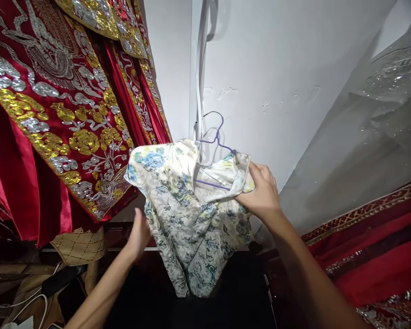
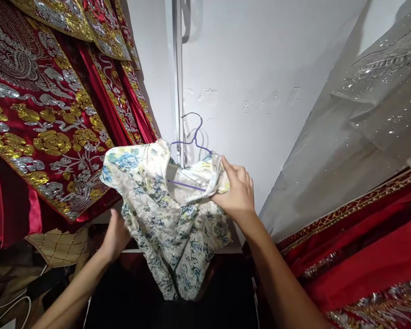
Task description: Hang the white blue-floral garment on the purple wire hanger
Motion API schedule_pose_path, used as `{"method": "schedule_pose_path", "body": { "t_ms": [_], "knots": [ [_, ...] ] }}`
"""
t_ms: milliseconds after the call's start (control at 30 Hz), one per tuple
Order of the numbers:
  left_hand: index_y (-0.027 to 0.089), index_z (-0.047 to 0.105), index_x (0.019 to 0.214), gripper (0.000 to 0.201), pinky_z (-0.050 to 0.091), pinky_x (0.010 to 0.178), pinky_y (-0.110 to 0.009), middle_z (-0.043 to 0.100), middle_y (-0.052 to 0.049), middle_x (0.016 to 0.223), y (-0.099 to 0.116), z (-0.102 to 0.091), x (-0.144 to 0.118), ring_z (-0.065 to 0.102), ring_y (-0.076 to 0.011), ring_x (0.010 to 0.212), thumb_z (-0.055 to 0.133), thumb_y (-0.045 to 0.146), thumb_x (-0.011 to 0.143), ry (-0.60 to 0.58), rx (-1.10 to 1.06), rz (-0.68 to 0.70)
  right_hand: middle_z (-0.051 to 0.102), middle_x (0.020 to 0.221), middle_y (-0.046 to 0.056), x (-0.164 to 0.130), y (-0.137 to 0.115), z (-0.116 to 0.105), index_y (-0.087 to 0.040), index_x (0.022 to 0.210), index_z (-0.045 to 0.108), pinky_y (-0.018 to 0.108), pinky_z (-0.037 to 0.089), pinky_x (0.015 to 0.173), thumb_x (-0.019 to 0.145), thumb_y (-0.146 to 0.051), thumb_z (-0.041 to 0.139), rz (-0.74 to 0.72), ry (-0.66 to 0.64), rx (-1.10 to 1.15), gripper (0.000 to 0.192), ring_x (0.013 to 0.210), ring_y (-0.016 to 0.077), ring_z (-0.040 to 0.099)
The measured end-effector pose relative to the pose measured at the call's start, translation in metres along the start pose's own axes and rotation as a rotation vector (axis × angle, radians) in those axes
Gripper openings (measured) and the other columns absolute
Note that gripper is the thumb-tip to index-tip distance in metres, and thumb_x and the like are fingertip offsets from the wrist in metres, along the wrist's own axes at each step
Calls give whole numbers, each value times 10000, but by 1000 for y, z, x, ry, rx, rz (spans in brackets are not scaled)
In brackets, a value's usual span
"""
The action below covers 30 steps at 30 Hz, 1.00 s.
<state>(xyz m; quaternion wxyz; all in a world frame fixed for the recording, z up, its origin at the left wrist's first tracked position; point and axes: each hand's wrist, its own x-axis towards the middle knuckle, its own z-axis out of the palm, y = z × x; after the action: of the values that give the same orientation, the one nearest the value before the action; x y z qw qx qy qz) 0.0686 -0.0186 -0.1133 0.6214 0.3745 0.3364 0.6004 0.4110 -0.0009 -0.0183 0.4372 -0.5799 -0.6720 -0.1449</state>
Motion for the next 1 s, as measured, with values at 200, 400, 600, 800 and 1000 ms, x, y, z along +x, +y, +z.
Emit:
{"method": "schedule_pose_path", "body": {
  "t_ms": [200,400,600,800,1000],
  "knots": [
    [201,689,1242,629,306,1227,-467,656,-136,1359,-60,10,-24,499,-351,1394,761,597,758,126,383,-40,443,1530,76,0,-38,-26,-368,1505,467,634,265,1147,777,-387,736,-192,-175,170,777,1428,435,334],
    [225,566,1393,768,300,1224,-472,562,-136,1472,-88,33,-53,420,-338,1454,765,609,759,335,202,-123,700,1196,85,-89,-65,-6,-286,1206,682,505,432,1077,921,-397,633,134,-106,784,310,1212,322,595],
    [240,496,1462,841,295,1234,-460,523,-122,1514,-87,58,-78,409,-333,1461,817,535,742,329,115,-146,564,595,43,-182,-93,74,-242,756,599,375,446,505,891,-702,498,893,-359,1038,490,534,227,544],
    [202,571,1419,772,359,1203,-461,634,-149,1393,-69,58,-87,495,-349,1396,828,484,747,144,21,-206,522,643,3,-159,-95,53,-237,731,546,326,405,591,930,-597,551,741,-373,1131,412,598,181,483],
    [212,599,1375,790,374,1190,-464,635,-148,1391,-76,47,-89,515,-352,1379,837,543,698,198,51,-199,476,634,-19,-154,-83,22,-215,703,530,287,343,584,951,-479,578,702,-356,1089,365,595,145,422]
  ]
}}
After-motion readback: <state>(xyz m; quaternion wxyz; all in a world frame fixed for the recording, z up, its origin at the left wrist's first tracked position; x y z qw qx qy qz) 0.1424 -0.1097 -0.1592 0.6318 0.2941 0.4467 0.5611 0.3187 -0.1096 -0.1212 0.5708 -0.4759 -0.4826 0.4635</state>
